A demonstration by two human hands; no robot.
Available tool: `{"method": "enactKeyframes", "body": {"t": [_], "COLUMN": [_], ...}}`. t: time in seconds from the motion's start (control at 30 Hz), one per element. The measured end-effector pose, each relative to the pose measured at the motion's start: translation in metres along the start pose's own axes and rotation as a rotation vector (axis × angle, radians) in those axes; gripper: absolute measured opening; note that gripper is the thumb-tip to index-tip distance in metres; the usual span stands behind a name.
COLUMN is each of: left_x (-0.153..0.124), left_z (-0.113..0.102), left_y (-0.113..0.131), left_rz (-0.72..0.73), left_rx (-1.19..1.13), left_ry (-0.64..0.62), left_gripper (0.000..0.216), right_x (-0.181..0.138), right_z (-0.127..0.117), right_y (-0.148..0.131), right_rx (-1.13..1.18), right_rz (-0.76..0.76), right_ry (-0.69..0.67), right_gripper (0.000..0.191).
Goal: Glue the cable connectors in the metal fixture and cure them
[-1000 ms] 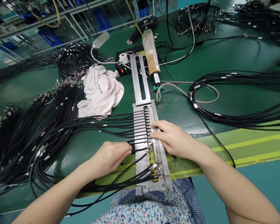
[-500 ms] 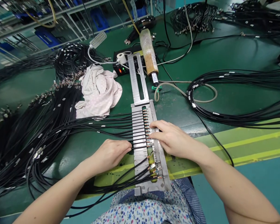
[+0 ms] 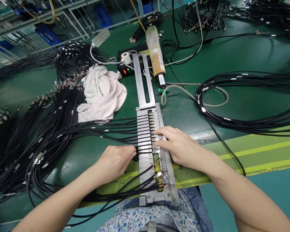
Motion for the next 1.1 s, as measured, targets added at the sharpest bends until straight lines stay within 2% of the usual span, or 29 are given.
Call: {"method": "enactKeyframes", "body": {"t": [0.2,0.33,0.57,0.77,0.9,1.0,1.1], "left_x": [0.002,-0.001,-0.006,-0.02,-0.026,-0.024,-0.022], "left_z": [0.005,0.01,0.013,0.019,0.015,0.008,0.0], "left_y": [0.004,0.006,0.013,0.006,0.005,0.012,0.019], "left_rz": [0.019,0.036,0.061,0.029,0.087,0.179,0.159], "left_rx": [-0.01,-0.046,-0.031,-0.01,-0.018,0.061,0.135], "left_ry": [0.018,0.055,0.161,0.318,0.415,0.418,0.406], "left_gripper": [0.018,0.017,0.016,0.037,0.033,0.03,0.029], "right_x": [-0.001,0.001,0.005,0.007,0.009,0.013,0.015], "right_z": [0.001,0.003,0.015,0.018,0.02,0.02,0.021], "right_y": [-0.002,-0.009,-0.016,-0.019,-0.021,-0.023,-0.019], "right_rx": [-0.021,-0.035,-0.113,-0.117,-0.148,-0.175,-0.156], "right_rz": [0.001,-0.056,-0.101,-0.067,-0.053,-0.062,-0.068], "right_ry": [-0.013,-0.026,-0.063,-0.019,-0.031,-0.044,-0.055], "right_gripper": [0.05,0.051,0.041,0.034,0.031,0.03,0.033]}}
Point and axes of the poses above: each hand's wrist, its own x-axis towards the middle knuckle, its own z-axis out of the palm, y = z × x, the point moved 5 cm from there along x, towards the middle knuckle, and after that the axes turned 15 degrees about x, right-handed, at the moved point
